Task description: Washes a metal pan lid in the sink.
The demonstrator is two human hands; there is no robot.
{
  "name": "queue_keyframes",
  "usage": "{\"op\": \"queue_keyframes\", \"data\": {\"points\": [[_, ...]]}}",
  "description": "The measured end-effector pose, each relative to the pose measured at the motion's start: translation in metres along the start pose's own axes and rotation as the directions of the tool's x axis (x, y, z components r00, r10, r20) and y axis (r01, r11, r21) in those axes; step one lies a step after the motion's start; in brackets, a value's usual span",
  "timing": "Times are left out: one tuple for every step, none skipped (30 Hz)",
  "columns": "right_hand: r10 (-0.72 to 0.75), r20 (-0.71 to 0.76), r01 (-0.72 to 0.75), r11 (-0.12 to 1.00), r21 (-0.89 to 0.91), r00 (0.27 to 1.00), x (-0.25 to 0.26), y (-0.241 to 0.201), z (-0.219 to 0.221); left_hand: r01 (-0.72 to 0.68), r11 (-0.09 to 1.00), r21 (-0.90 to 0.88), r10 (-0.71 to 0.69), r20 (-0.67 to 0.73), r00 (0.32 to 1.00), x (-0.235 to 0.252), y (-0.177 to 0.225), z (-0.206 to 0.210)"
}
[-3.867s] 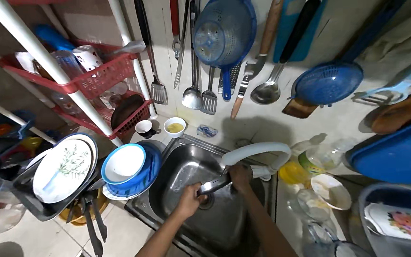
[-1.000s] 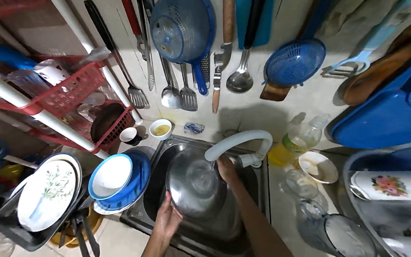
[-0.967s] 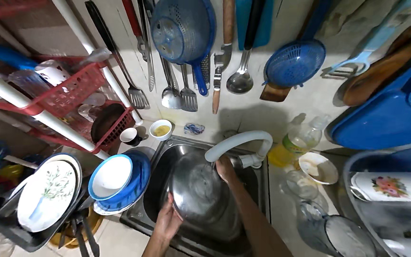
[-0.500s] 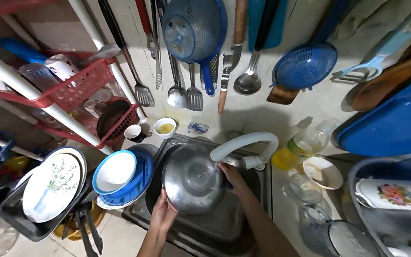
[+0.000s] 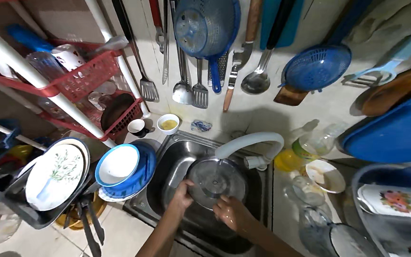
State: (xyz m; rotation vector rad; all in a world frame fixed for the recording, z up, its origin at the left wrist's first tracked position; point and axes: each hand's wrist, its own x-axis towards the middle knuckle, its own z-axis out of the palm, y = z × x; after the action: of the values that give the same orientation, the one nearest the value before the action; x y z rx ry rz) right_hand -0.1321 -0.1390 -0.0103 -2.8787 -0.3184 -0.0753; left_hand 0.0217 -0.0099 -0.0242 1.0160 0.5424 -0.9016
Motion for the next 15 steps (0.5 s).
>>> {"op": "queue_keyframes", "data": {"points": [[-0.02, 0.042, 0.018, 0.999, 0.039, 0.999, -0.002, 0.006, 0.002, -0.012, 1.0, -0.004, 0.012, -0.02, 1.0, 0.006, -0.003, -0.004], [0.003, 0.117, -0.017, 0.993, 0.12, 0.993, -0.002, 0.013, -0.002, -0.027, 1.0, -0.012, 0.027, -0.029, 0.999, 0.012, -0.007, -0.009], [0.06, 0.198, -0.103, 0.972, 0.213, 0.978, 0.001, 0.021, -0.012, -0.04, 0.999, -0.025, 0.039, -0.039, 0.998, 0.015, -0.01, -0.012], [0.141, 0.264, -0.216, 0.934, 0.284, 0.954, 0.006, 0.03, -0.026, -0.047, 0.998, -0.047, 0.045, -0.049, 0.998, 0.016, -0.013, -0.014], [0.225, 0.249, -0.301, 0.894, 0.331, 0.942, 0.012, 0.039, -0.036, -0.049, 0.996, -0.075, 0.045, -0.048, 0.998, 0.016, -0.017, -0.014], [0.309, 0.201, -0.363, 0.861, 0.356, 0.93, 0.018, 0.047, -0.043, -0.047, 0.993, -0.111, 0.045, -0.017, 0.999, 0.015, -0.02, -0.016], [0.375, 0.164, -0.409, 0.849, 0.334, 0.912, 0.025, 0.051, -0.046, -0.048, 0.988, -0.145, 0.053, 0.032, 0.998, 0.014, -0.023, -0.017], [0.415, 0.153, -0.442, 0.854, 0.276, 0.897, 0.032, 0.053, -0.046, -0.056, 0.982, -0.179, 0.072, 0.085, 0.994, 0.014, -0.026, -0.016], [0.436, 0.168, -0.463, 0.865, 0.192, 0.884, 0.039, 0.053, -0.041, -0.072, 0.976, -0.205, 0.1, 0.128, 0.987, 0.013, -0.029, -0.015], [0.452, 0.209, -0.48, 0.87, 0.113, 0.867, 0.046, 0.053, -0.034, -0.089, 0.971, -0.222, 0.126, 0.159, 0.979, 0.01, -0.031, -0.014], [0.473, 0.248, -0.5, 0.864, 0.059, 0.845, 0.053, 0.053, -0.023, -0.107, 0.969, -0.223, 0.146, 0.169, 0.975, 0.007, -0.032, -0.011], [0.503, 0.25, -0.527, 0.849, 0.038, 0.828, 0.06, 0.053, -0.011, -0.118, 0.969, -0.216, 0.157, 0.17, 0.973, 0.005, -0.033, -0.009], [0.54, 0.231, -0.564, 0.824, 0.047, 0.809, 0.068, 0.053, -0.001, -0.126, 0.972, -0.198, 0.161, 0.174, 0.971, 0.004, -0.036, -0.008], [0.569, 0.205, -0.594, 0.8, 0.088, 0.797, 0.076, 0.052, 0.008, -0.132, 0.975, -0.178, 0.165, 0.183, 0.969, 0.003, -0.038, -0.008], [0.565, 0.162, -0.586, 0.796, 0.151, 0.809, 0.083, 0.047, 0.016, -0.139, 0.978, -0.156, 0.169, 0.199, 0.965, 0.004, -0.04, -0.007]]}}
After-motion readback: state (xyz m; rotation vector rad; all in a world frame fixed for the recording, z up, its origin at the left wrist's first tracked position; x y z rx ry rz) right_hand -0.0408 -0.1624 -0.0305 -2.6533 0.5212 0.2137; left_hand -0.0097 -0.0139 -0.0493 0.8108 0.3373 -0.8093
